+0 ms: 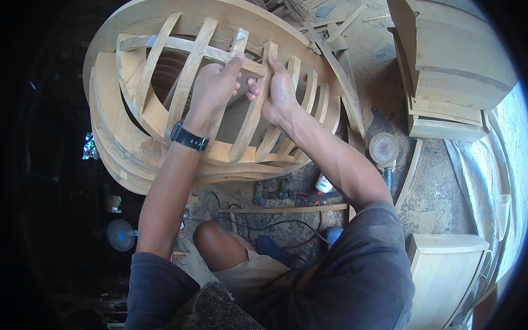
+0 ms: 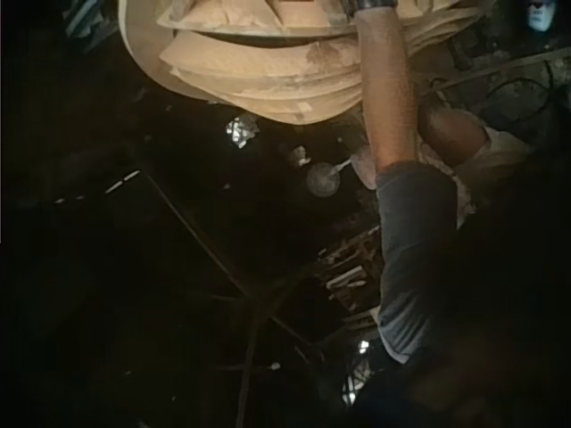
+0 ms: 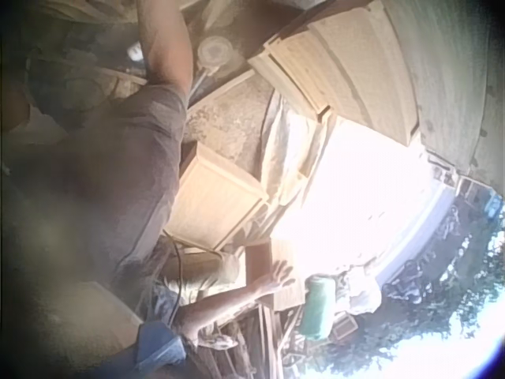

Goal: The person constructs a curved wooden frame by applying adhesive to small wooden blocks and fitting them into the lattice structure of the frame.

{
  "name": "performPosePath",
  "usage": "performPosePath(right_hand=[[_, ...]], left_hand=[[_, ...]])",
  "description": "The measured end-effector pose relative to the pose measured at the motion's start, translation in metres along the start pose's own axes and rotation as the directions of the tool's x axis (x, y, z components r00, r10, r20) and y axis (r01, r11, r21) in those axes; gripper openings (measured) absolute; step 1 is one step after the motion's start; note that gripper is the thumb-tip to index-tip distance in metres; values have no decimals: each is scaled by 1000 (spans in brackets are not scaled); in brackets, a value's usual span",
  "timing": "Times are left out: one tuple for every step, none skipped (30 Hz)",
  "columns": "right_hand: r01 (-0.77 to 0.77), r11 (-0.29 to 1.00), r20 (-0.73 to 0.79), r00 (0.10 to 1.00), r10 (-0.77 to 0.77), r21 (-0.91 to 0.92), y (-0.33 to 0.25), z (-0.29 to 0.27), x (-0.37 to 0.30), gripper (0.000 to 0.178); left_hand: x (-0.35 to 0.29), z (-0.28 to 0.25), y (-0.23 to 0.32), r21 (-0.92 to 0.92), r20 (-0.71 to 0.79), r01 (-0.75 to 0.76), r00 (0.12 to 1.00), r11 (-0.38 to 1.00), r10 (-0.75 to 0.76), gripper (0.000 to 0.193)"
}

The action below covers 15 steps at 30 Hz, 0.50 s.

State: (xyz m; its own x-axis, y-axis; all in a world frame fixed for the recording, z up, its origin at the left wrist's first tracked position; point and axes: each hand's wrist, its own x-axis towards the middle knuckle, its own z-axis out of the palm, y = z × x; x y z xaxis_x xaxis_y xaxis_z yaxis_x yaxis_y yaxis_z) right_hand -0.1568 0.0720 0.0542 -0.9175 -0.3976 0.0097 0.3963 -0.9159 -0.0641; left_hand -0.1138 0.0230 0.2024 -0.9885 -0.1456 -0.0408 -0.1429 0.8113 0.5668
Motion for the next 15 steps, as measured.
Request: performPosePath(right_hand=[[0, 1000, 9, 1000, 0, 13, 0, -1, -1, 33], [3, 1000, 14, 1000, -3, 25, 0, -3, -1, 35], [1, 999, 29, 1000, -2, 43, 1, -3, -3, 37], [-1, 998, 40, 999, -1, 62, 1, -3, -3, 40], [0, 997, 52, 999, -4, 82, 1, -2, -4, 42], [-5, 994, 65, 998, -2, 107, 3, -3, -5, 44], [-3, 992, 76, 997, -7, 129, 2, -4, -6, 46], [5, 989, 87, 996, -18, 146, 0, -4, -8, 46], [5, 985, 101, 995, -23, 172, 3, -5, -9, 47], [10, 981, 114, 993, -33, 192, 3, -8, -10, 47], [-13, 977, 128, 992, -15, 211, 5, -16, -10, 49], [2, 968, 154, 987, -42, 251, 5, -21, -12, 50], [6, 958, 183, 981, -61, 288, 8, -22, -12, 50], [9, 945, 210, 974, -82, 326, 13, -25, -12, 51], [8, 945, 231, 969, -88, 328, 15, -27, -12, 52]], left_hand=[[-5, -2, 0, -48, 32, -31, 999, 998, 32, 52], [3, -1, -10, -46, -4, -36, 999, 998, 36, 51], [9, 0, -19, -33, -43, -40, 998, 999, 39, 50], [16, 0, -25, -19, -82, -44, 996, 999, 43, 48], [18, -1, -33, -18, -64, -63, 996, 998, 61, 42], [17, -2, -36, -35, -65, -63, 996, 997, 60, 40], [17, -2, -36, -51, -63, -70, 996, 996, 66, 38], [17, -2, -35, -65, -61, -75, 996, 995, 71, 36], [16, -4, -33, -89, -49, -17, 999, 996, 12, 28], [17, -1, -31, -139, -60, -9, 998, 990, 1, 27], [17, 2, -29, -187, -70, -2, 997, 982, -12, 26], [18, 6, -27, -233, -78, 10, 996, 972, -29, 25], [17, 5, -26, -220, -60, 28, 997, 975, -42, 25], [16, 6, -27, -226, -72, 23, 997, 974, -40, 26], [16, 6, -25, -244, -82, 2, 996, 970, -23, 27]])
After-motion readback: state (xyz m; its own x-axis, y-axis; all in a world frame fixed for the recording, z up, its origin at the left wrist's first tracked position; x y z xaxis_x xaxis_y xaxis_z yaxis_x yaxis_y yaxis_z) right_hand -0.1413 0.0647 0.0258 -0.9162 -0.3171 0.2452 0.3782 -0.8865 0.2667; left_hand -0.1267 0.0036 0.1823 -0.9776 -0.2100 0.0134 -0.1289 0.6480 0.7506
